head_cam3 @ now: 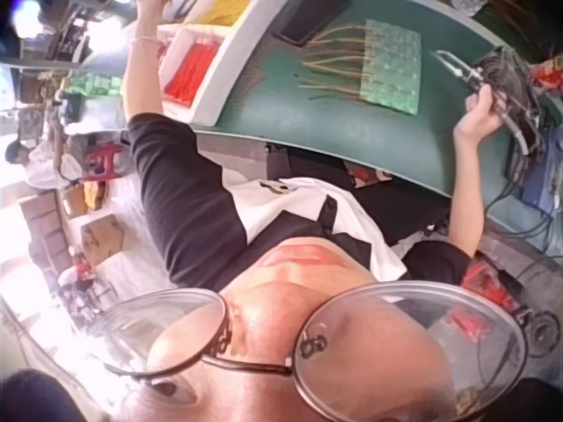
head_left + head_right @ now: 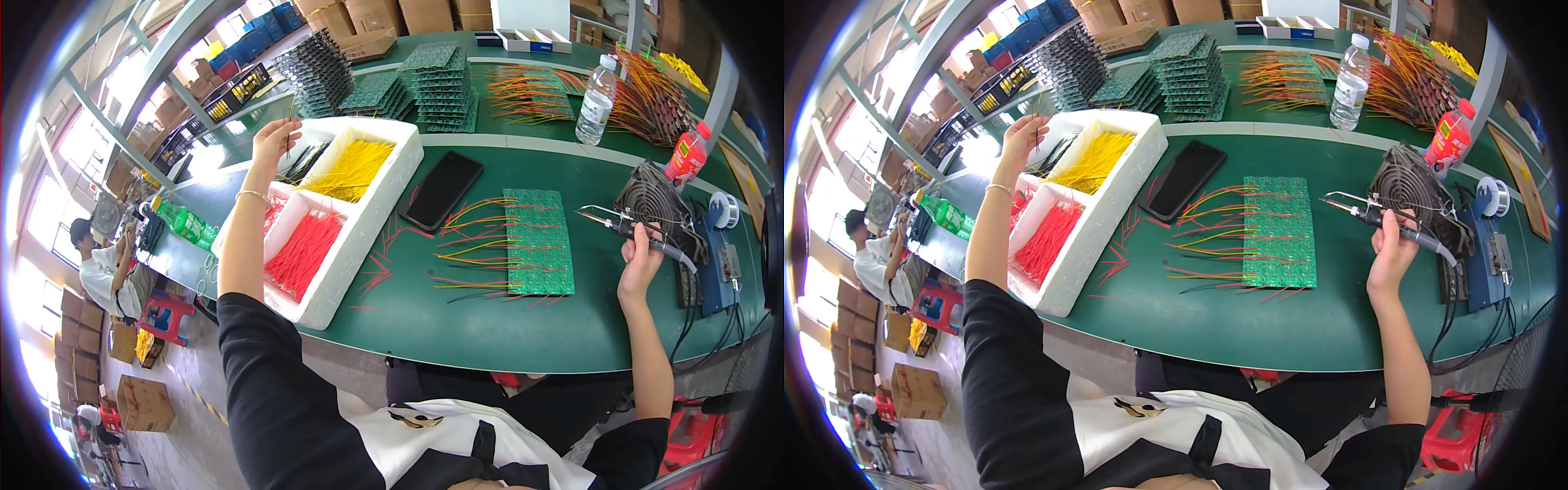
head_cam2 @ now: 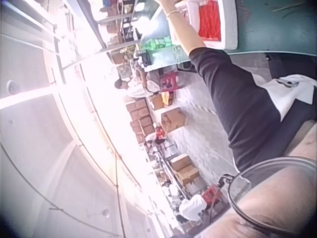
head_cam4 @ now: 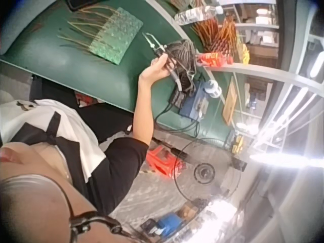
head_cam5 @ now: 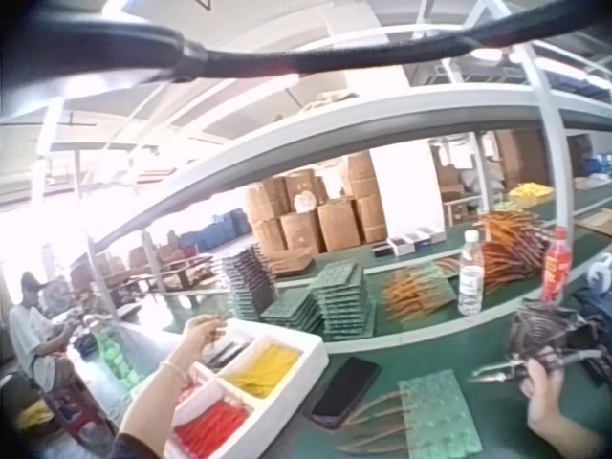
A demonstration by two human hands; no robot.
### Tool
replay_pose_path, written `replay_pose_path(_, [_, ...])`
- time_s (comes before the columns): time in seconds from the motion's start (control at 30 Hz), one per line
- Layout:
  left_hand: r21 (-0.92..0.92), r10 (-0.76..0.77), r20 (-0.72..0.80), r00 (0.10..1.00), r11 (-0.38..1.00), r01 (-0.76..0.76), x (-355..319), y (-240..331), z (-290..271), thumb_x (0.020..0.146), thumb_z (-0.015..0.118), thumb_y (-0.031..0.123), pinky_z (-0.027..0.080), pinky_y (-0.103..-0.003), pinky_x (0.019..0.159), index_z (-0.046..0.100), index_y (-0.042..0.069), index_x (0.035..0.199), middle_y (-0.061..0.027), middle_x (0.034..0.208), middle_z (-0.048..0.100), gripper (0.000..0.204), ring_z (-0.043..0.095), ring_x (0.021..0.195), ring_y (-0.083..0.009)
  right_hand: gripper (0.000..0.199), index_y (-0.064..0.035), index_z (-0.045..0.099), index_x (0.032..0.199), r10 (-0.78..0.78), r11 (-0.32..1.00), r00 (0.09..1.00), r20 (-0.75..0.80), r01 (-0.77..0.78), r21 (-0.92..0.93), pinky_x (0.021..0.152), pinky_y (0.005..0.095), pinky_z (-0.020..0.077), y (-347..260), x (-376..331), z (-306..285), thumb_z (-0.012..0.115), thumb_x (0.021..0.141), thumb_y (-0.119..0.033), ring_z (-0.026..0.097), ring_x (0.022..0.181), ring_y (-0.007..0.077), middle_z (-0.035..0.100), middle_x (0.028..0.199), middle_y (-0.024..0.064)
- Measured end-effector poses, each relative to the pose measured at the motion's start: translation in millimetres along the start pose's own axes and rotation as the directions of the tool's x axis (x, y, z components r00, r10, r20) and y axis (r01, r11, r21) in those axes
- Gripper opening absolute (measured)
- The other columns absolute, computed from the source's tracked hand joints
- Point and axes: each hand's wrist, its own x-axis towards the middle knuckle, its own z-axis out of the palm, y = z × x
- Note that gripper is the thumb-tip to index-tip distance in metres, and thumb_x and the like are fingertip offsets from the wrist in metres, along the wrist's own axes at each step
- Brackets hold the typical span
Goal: The person solders colored wires onto a green printed circuit board with a soldering iron.
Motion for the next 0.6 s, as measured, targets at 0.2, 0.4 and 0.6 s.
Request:
replay_pose_path(0.2, [-0.142,-0.028,-0.07,0.997,0.99,0.018,-2.7,-2.8,-0.6,0.078,0.064,0.012,0.047,-0.025,0.071,0.059,0.004,0.095,-0.0047,0.089,0.062,0.019,0.06,0.08,-0.0137,0.012,-0.0067,0.045,0.079,0.007,1.0,1.0,0.014,-0.006,-0.026,0.041,0.0162,0.0213,1.3,-1.7,-0.6,0.049,0.088,-0.014,0.03,0.048,-0.0003,0.035,0.062,-0.0049])
replay_pose_path(0.4, [-0.208,-0.002,-0.055,0.999,0.978,-0.009,3.3,-12.2,-9.2,0.078,0.063,0.007,0.048,-0.025,0.072,0.058,0.001,0.091,-0.0065,0.084,0.061,0.016,0.06,0.08,-0.0155,0.012,-0.0076,0.044,0.079,0.037,0.998,0.999,0.031,-0.035,-0.045,0.04,0.0162,0.0203,1.9,-3.4,0.7,0.049,0.088,-0.014,0.029,0.048,-0.0007,0.034,0.062,-0.0056])
replay_pose_path(0.6, [-0.146,-0.043,-0.101,0.994,0.989,0.028,12.2,-19.1,-17.1,0.078,0.064,0.007,0.042,-0.019,0.054,0.054,0.003,0.083,-0.0029,0.074,0.058,0.012,0.051,0.06,-0.006,0.011,-0.0062,0.05,0.083,0.035,0.999,0.998,0.052,-0.033,-0.033,0.042,0.0176,0.0217,7.3,-2.2,-3.5,0.049,0.089,-0.015,0.031,0.048,0.0002,0.039,0.065,-0.0055])
